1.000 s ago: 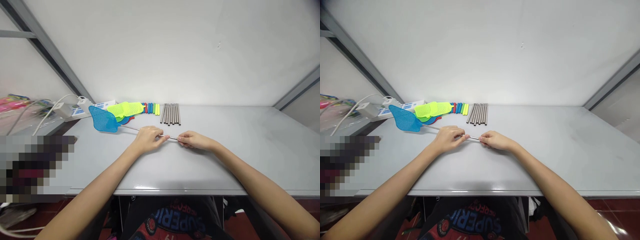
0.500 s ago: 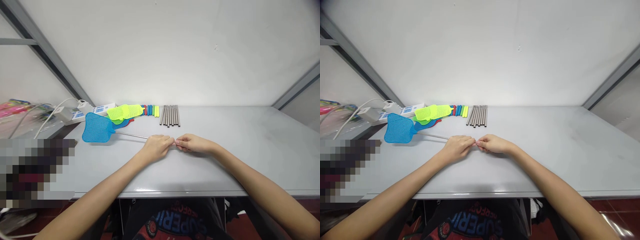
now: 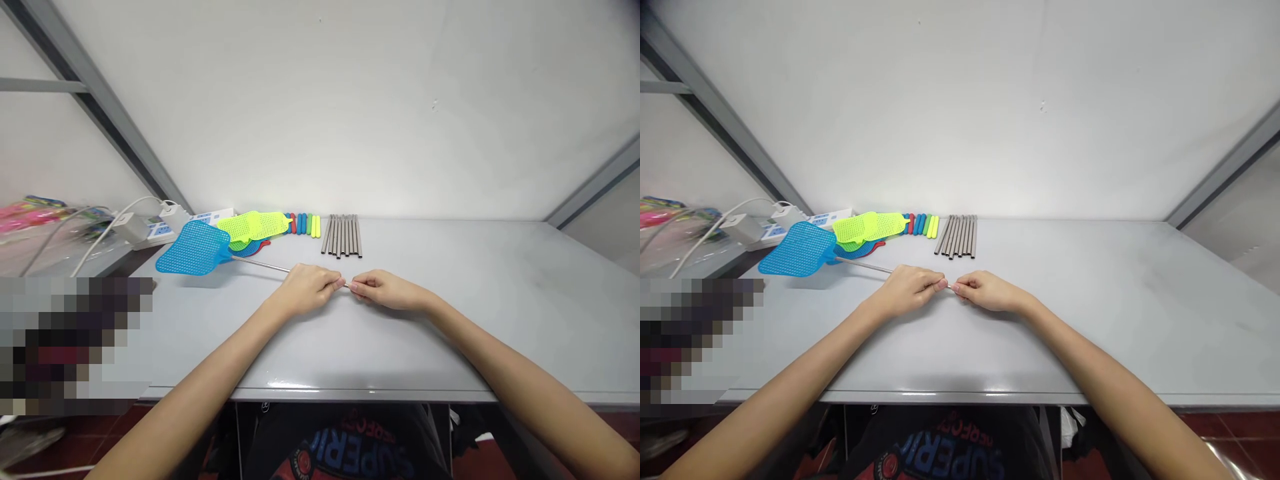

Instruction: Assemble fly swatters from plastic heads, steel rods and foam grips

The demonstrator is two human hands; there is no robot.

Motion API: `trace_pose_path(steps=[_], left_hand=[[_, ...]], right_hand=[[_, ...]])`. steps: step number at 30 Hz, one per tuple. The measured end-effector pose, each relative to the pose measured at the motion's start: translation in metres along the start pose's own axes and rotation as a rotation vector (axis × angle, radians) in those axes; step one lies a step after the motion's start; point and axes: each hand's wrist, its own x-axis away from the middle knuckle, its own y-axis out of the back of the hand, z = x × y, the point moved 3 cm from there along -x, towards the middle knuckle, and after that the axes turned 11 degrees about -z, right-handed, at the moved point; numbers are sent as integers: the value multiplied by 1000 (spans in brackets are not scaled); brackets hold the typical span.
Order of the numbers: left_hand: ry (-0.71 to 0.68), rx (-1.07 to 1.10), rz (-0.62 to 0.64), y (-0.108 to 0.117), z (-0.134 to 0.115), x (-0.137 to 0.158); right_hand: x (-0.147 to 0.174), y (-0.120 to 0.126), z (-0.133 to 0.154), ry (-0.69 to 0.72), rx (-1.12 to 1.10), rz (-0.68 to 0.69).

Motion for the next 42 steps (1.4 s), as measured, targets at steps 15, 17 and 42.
trace_pose_path(steps=[15, 17, 42], left_hand=[[12, -10, -47, 5, -3, 8], [7, 5, -57, 3, -5, 10], [-51, -54, -80, -4, -24, 11]], right_hand=[[3, 2, -7, -198, -272, 164], [4, 1, -10, -297, -369, 238], [6, 5, -4, -213, -300, 171]])
